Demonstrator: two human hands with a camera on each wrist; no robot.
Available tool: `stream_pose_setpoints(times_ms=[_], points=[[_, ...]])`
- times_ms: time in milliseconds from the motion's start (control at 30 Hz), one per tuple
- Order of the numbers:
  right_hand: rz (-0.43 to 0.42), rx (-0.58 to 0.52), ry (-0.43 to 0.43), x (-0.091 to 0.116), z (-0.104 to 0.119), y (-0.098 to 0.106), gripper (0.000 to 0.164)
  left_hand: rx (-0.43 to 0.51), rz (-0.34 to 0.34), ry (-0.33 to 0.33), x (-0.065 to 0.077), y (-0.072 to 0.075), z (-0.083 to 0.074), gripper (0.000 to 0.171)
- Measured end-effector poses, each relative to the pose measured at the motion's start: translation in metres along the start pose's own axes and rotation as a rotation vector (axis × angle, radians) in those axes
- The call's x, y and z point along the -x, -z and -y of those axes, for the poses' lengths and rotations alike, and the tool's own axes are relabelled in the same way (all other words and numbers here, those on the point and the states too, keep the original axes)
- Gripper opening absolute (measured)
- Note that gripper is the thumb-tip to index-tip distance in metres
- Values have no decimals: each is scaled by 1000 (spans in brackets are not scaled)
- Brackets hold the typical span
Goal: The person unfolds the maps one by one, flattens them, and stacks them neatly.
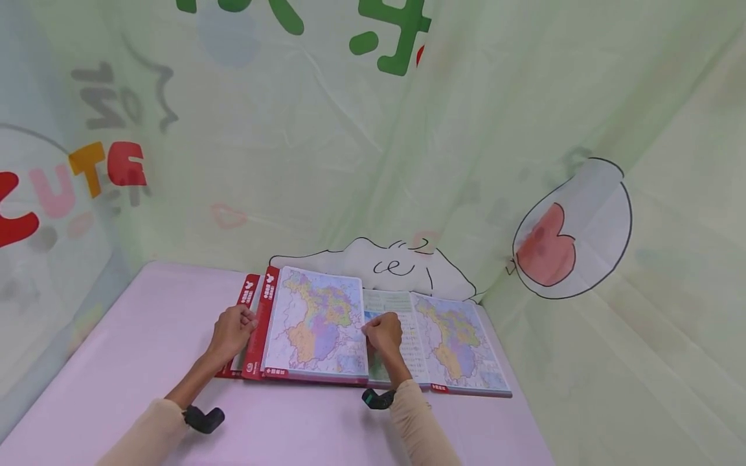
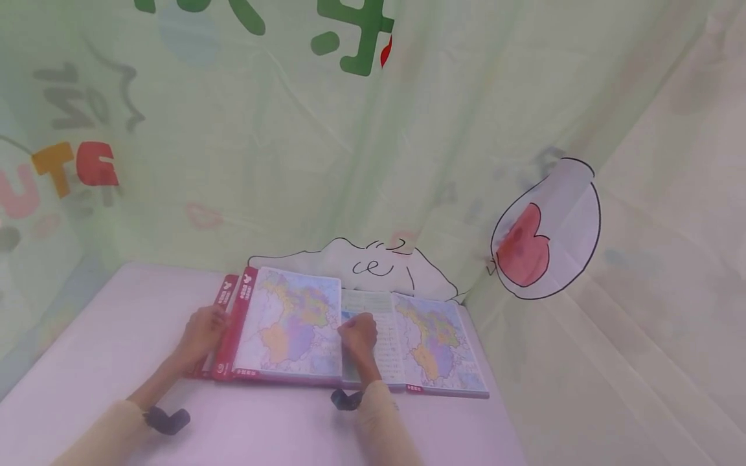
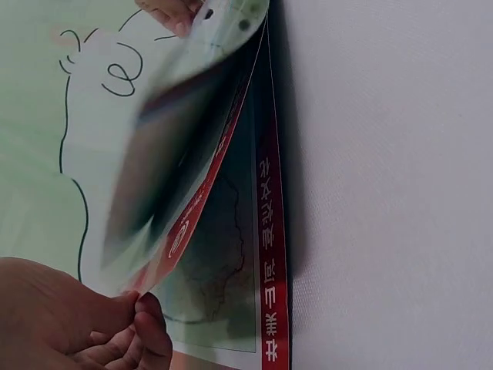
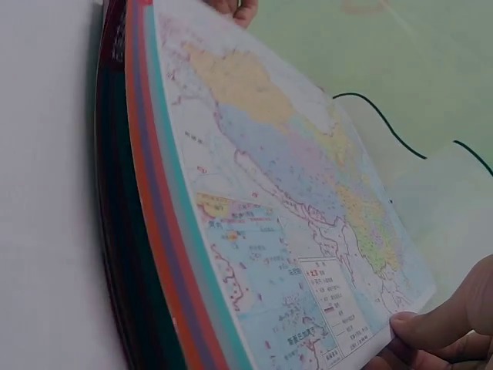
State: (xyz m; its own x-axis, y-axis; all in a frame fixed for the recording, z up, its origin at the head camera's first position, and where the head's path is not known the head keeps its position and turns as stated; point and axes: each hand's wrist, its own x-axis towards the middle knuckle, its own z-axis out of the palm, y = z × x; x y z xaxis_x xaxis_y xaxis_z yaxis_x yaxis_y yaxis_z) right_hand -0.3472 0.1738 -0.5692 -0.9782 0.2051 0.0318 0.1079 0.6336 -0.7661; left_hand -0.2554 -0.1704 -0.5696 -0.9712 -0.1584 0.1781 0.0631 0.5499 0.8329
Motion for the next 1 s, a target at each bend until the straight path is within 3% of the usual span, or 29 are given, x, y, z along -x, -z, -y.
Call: stream_pose_setpoints(times_ms=[133, 267, 600, 733, 1000], points=[[15, -12, -66, 18, 24, 24, 6, 0, -8, 11, -3, 0, 6, 14], [27, -14, -67, 20, 24, 43, 9, -7, -22, 24, -5, 0, 11, 14], [45, -12, -26, 2, -4, 98, 14, -108, -81, 70, -2, 7, 16, 23], [16, 5, -59, -8, -14, 124, 16, -138, -90, 88, -2, 11, 16, 26], [-141, 155, -218, -19, -48, 164, 14, -166, -111, 128, -1, 20, 16, 30]])
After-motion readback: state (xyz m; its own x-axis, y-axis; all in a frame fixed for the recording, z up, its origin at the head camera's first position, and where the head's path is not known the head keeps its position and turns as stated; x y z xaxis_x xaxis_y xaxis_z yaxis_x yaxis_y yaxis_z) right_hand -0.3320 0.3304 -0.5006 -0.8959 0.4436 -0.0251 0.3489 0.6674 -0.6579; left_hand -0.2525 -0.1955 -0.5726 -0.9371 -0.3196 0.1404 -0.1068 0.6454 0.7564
